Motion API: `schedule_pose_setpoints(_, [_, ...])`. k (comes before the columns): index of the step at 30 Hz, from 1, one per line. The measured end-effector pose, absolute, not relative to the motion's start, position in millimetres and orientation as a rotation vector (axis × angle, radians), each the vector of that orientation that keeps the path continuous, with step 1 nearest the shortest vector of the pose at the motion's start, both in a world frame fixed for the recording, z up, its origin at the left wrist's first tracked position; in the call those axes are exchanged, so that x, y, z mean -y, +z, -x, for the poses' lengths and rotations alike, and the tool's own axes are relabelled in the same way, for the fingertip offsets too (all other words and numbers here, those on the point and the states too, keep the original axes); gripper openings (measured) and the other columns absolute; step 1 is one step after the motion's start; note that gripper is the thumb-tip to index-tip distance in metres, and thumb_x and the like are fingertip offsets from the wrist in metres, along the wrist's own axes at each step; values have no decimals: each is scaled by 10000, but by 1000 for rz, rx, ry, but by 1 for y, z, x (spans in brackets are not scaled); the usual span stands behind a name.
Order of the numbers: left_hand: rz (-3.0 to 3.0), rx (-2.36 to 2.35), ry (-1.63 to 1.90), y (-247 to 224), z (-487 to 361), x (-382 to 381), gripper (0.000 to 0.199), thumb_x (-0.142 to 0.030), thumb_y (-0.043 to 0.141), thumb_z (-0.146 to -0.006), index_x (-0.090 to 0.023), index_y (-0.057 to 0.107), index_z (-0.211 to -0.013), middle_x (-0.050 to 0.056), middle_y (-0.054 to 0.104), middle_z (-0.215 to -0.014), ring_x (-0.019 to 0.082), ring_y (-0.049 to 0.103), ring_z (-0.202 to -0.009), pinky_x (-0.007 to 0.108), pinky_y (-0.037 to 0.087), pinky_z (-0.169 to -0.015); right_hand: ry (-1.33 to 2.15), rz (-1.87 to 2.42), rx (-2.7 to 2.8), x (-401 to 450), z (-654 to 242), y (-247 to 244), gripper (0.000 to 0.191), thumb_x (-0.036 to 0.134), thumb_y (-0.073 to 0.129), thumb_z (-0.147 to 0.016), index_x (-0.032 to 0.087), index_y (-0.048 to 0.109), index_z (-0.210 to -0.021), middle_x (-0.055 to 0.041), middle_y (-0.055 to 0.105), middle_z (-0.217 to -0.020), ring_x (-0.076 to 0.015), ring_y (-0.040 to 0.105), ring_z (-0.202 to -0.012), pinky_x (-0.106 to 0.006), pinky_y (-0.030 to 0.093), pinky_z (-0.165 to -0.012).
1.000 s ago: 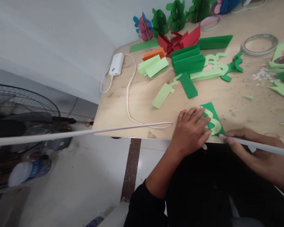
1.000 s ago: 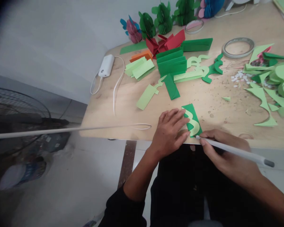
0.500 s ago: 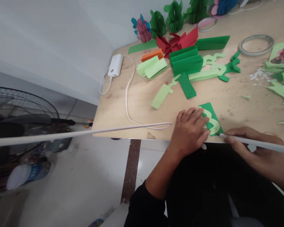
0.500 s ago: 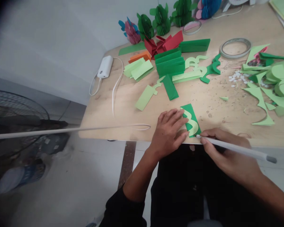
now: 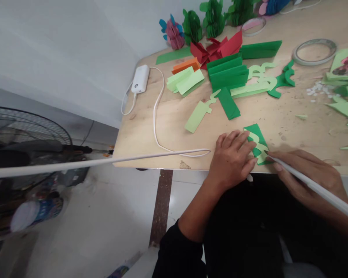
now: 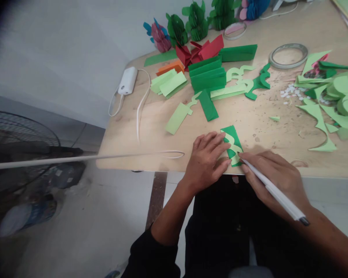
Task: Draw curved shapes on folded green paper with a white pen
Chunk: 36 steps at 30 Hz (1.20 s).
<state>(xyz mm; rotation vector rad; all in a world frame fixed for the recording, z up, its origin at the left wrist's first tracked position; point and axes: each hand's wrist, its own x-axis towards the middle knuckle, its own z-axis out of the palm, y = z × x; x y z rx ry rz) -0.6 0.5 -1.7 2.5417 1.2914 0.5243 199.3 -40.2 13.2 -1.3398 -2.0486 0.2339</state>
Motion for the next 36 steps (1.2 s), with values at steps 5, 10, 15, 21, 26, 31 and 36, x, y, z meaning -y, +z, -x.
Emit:
schedule_pose_setpoints(5, [-2537, -1293, 549, -1, 0, 0, 342, -369, 513, -964, -200, 635, -1235, 71, 563, -1464, 263, 422, -1402, 475, 292, -1170, 171, 1253, 2090, 40, -200, 11, 327, 156, 614, -828, 265, 656, -1132, 3, 768, -908, -158, 695, -780, -327, 562, -767])
schedule_pose_setpoints(10, [-2554, -1291, 560, -1, 1, 0, 358, -404, 517, -968, -196, 637, -1234, 70, 564, -1464, 272, 439, -1386, 479, 306, -1156, 85, 1188, 2117, 37, -200, 10, 291, 123, 636, -807, 209, 672, -1083, -25, 770, -871, -152, 690, -732, -307, 561, -732])
schedule_pose_setpoints(15, [-2551, -1297, 548, -2, 1, 0, 365, -404, 538, -958, -199, 632, -1246, 71, 560, -1468, 275, 429, -1394, 481, 302, -1159, 238, 1353, 2015, 39, -200, 15, 186, 249, 589, -872, 236, 699, -1021, -22, 777, -905, -150, 717, -773, -284, 553, -712])
schedule_pose_setpoints(21, [-2555, -1295, 521, -2, 0, -1, 372, -411, 537, -957, -202, 626, -1252, 91, 558, -1461, 276, 412, -1405, 494, 301, -1161, 372, 1548, 1903, 44, -202, 22, 193, 381, 555, -894, 276, 716, -903, 13, 773, -836, -141, 713, -736, -259, 524, -626])
schedule_pose_setpoints(26, [-2552, -1295, 523, 0, 1, 0, 371, -413, 531, -961, -197, 629, -1247, 93, 561, -1460, 272, 418, -1400, 485, 308, -1159, 365, 1573, 1908, 45, -200, 19, 246, 485, 537, -880, 300, 698, -862, 33, 747, -747, -132, 665, -609, -268, 457, -512])
schedule_pose_setpoints(31, [-2551, -1300, 542, -1, 1, 0, 366, -415, 533, -960, -203, 633, -1241, 83, 564, -1459, 271, 425, -1396, 483, 303, -1159, 317, 1540, 1931, 47, -201, 17, 200, 458, 543, -887, 303, 669, -870, 47, 732, -741, -119, 653, -607, -266, 456, -541])
schedule_pose_setpoints(36, [-2562, -1298, 566, -2, 1, 0, 355, -406, 533, -959, -201, 642, -1227, 74, 570, -1457, 276, 434, -1387, 484, 300, -1154, 299, 1556, 1940, 48, -202, 14, 209, 464, 533, -886, 308, 672, -870, 40, 724, -746, -131, 647, -616, -284, 462, -557])
